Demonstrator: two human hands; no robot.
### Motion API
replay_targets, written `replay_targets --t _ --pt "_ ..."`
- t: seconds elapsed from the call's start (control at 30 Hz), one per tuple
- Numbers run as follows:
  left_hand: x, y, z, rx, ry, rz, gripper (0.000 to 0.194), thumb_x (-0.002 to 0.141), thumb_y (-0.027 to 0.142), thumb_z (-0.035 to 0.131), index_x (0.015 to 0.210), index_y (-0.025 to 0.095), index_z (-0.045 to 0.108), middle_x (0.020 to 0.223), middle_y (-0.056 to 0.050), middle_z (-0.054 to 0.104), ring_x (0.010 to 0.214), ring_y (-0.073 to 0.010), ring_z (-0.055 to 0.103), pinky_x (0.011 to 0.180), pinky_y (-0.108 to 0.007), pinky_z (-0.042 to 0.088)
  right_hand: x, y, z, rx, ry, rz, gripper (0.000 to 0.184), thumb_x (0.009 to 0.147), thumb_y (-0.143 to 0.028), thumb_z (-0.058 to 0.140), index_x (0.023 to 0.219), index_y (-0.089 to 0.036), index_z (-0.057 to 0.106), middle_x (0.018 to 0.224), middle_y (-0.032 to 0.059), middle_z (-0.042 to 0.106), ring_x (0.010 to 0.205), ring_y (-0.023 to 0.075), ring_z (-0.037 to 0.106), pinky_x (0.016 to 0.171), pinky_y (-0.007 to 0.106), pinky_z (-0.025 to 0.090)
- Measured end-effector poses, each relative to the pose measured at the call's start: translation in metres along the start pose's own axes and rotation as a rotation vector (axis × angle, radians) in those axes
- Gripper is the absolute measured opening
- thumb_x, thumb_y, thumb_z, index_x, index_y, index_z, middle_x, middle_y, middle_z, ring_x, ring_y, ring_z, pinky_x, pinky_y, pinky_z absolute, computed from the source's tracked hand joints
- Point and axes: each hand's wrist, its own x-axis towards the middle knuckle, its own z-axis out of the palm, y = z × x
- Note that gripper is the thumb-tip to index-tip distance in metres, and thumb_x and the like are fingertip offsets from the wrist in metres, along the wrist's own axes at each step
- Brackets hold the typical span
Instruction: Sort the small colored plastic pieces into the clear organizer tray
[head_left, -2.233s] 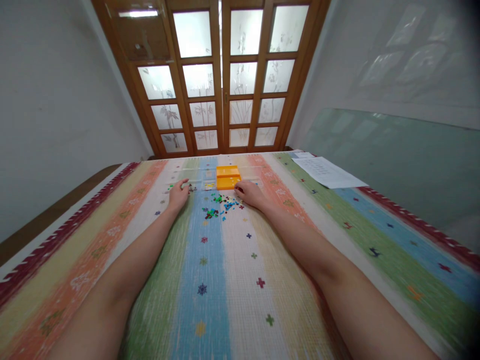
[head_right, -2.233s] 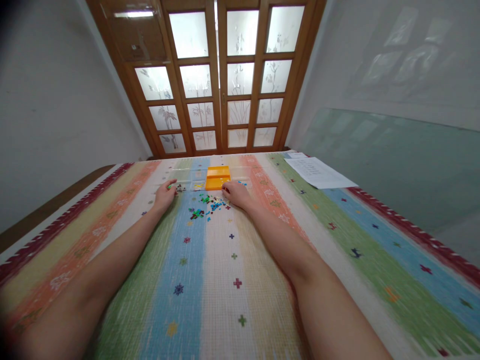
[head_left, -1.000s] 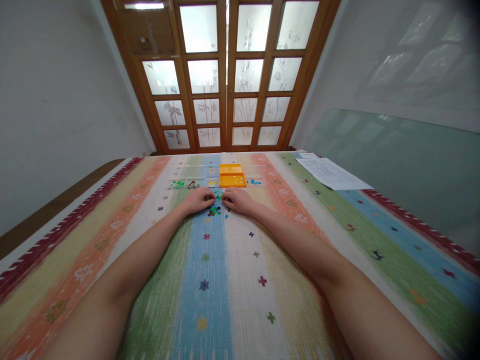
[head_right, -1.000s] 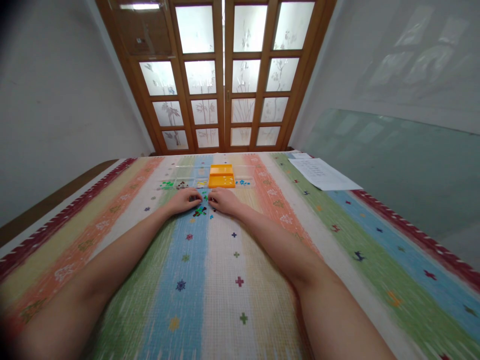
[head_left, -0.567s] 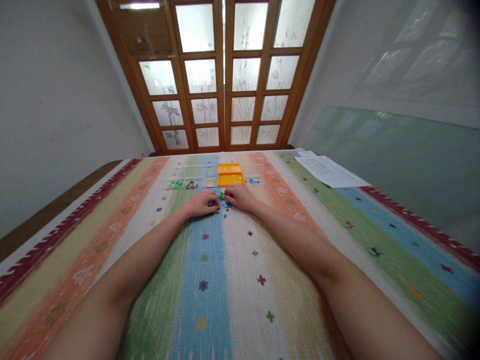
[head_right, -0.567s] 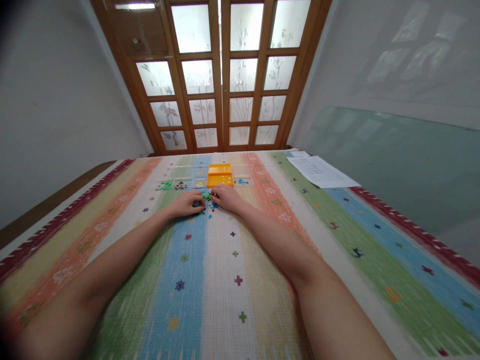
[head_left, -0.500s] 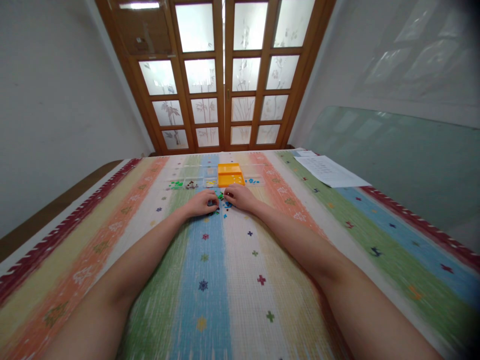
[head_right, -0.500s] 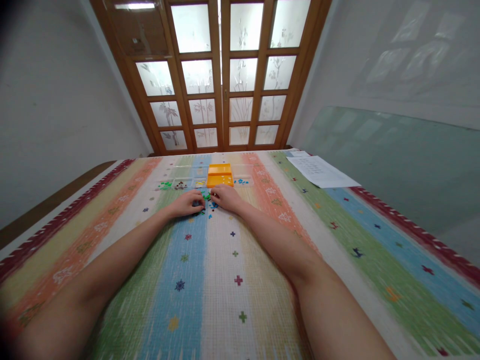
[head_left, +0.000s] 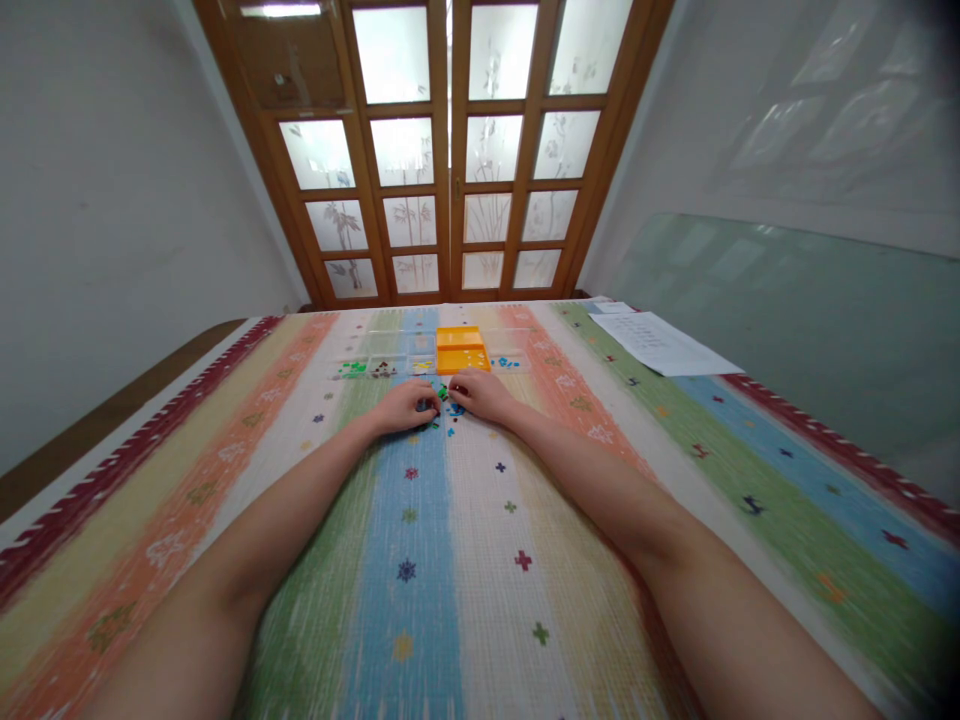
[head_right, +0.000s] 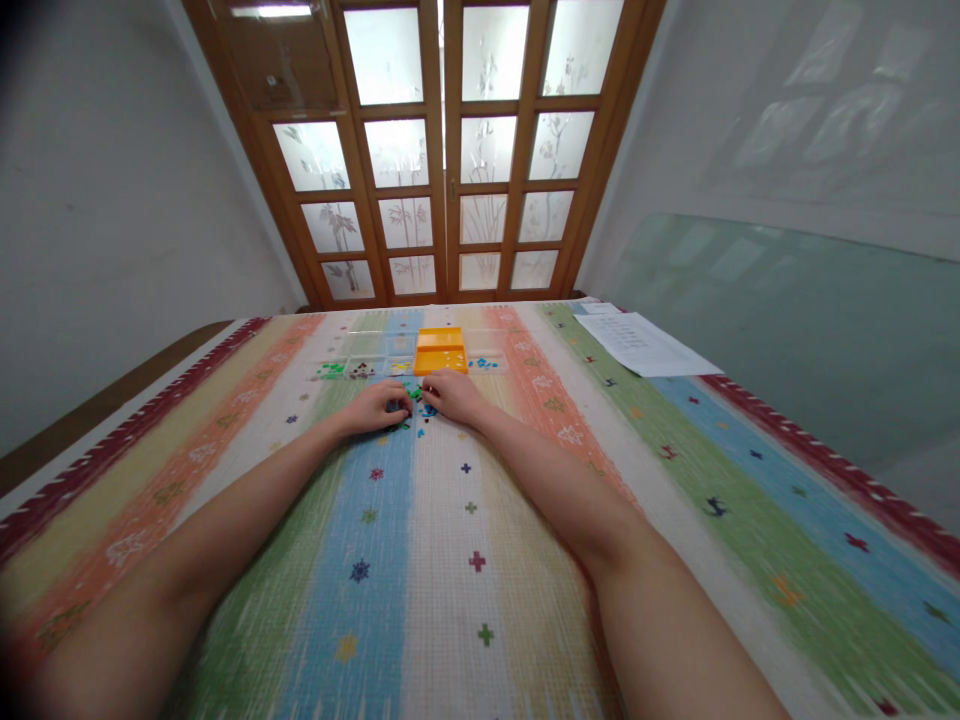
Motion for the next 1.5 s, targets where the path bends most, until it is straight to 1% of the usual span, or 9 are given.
replay_targets --t 0.17,0.5,0.7,0.9,1.07,1.17,1.3,1.4,1.5 --pt "-0.002 -0.019 -0.001 0.007 0.138 -0.129 0.015 0.085 0.025 0.063 0.092 0.022 0.076 0.089 -0.003 0.071 0.083 -0.0192 0.062 0.081 -0.032 0.049 0.0 0.001 0.001 -0.002 -0.01 0.006 0.017 0.098 -0.028 0.06 0.09 -0.02 0.072 0.092 0.006 0.071 0.088 0.0187 0.059 0.076 0.027 0.037" --pt "-0.024 -0.074 -0.022 0.03 0.525 -0.581 0.027 0.084 0.035 0.06 0.096 0.019 0.077 0.076 -0.002 0.069 0.071 -0.0184 0.06 0.066 -0.028 0.042 -0.002 0.002 0.006 0.003 0.004 -0.026 0.018 0.1 -0.03 0.059 0.09 -0.02 0.069 0.094 0.0053 0.071 0.087 0.0176 0.059 0.074 0.026 0.036" --pt "-0.035 -0.092 -0.03 0.122 0.619 -0.766 0.028 0.085 0.039 0.063 0.101 0.021 0.077 0.08 -0.002 0.071 0.073 -0.0183 0.061 0.064 -0.027 0.037 -0.001 0.002 0.008 0.011 0.004 -0.031 0.018 0.1 -0.031 0.059 0.09 -0.021 0.07 0.093 0.005 0.071 0.086 0.0179 0.059 0.073 0.027 0.035" --pt "-0.037 -0.091 -0.031 0.185 0.584 -0.812 0.026 0.088 0.042 0.063 0.098 0.022 0.076 0.08 -0.003 0.071 0.073 -0.0199 0.059 0.063 -0.028 0.033 -0.001 0.003 0.009 0.005 0.014 -0.052 0.018 0.1 -0.031 0.059 0.089 -0.02 0.068 0.092 0.005 0.071 0.086 0.0179 0.059 0.073 0.027 0.035" --pt "-0.034 -0.087 -0.028 0.176 0.54 -0.685 0.026 0.089 0.039 0.06 0.098 0.02 0.076 0.078 -0.003 0.069 0.072 -0.0196 0.059 0.064 -0.029 0.034 -0.001 0.003 0.009 0.008 0.012 -0.05 0.018 0.101 -0.031 0.059 0.09 -0.021 0.068 0.092 0.0046 0.071 0.086 0.0174 0.059 0.073 0.027 0.035" --pt "-0.028 -0.079 -0.023 0.143 0.415 -0.512 0.025 0.088 0.036 0.06 0.098 0.019 0.076 0.08 -0.004 0.07 0.074 -0.0192 0.06 0.067 -0.029 0.038 -0.001 0.002 0.009 0.006 0.022 -0.052 0.018 0.101 -0.031 0.059 0.089 -0.02 0.067 0.092 0.0046 0.07 0.085 0.0171 0.058 0.072 0.027 0.034" --pt "-0.021 -0.065 -0.019 0.078 0.156 -0.278 0.023 0.087 0.035 0.06 0.093 0.02 0.076 0.079 -0.003 0.069 0.072 -0.0176 0.058 0.069 -0.028 0.04 -0.002 0.0 0.006 0.001 0.025 -0.047 0.02 0.101 -0.031 0.058 0.086 -0.02 0.066 0.089 0.0047 0.07 0.083 0.0169 0.057 0.071 0.027 0.033" --pt "-0.02 -0.058 -0.022 -0.065 -0.018 -0.226 0.02 0.085 0.034 0.061 0.087 0.019 0.074 0.079 -0.002 0.069 0.072 -0.0167 0.059 0.071 -0.028 0.042 -0.002 -0.002 0.004 0.003 0.021 -0.038 0.021 0.101 -0.031 0.057 0.086 -0.02 0.067 0.089 0.0048 0.069 0.083 0.0169 0.057 0.071 0.027 0.033" --pt "-0.02 -0.054 -0.029 -0.263 -0.153 -0.253 0.02 0.08 0.031 0.063 0.088 0.016 0.074 0.081 -0.003 0.07 0.075 -0.0169 0.06 0.072 -0.027 0.044 -0.003 -0.003 0.003 0.0 0.008 -0.026 0.02 0.1 -0.031 0.058 0.087 -0.02 0.068 0.089 0.0049 0.069 0.082 0.0169 0.056 0.071 0.027 0.032"
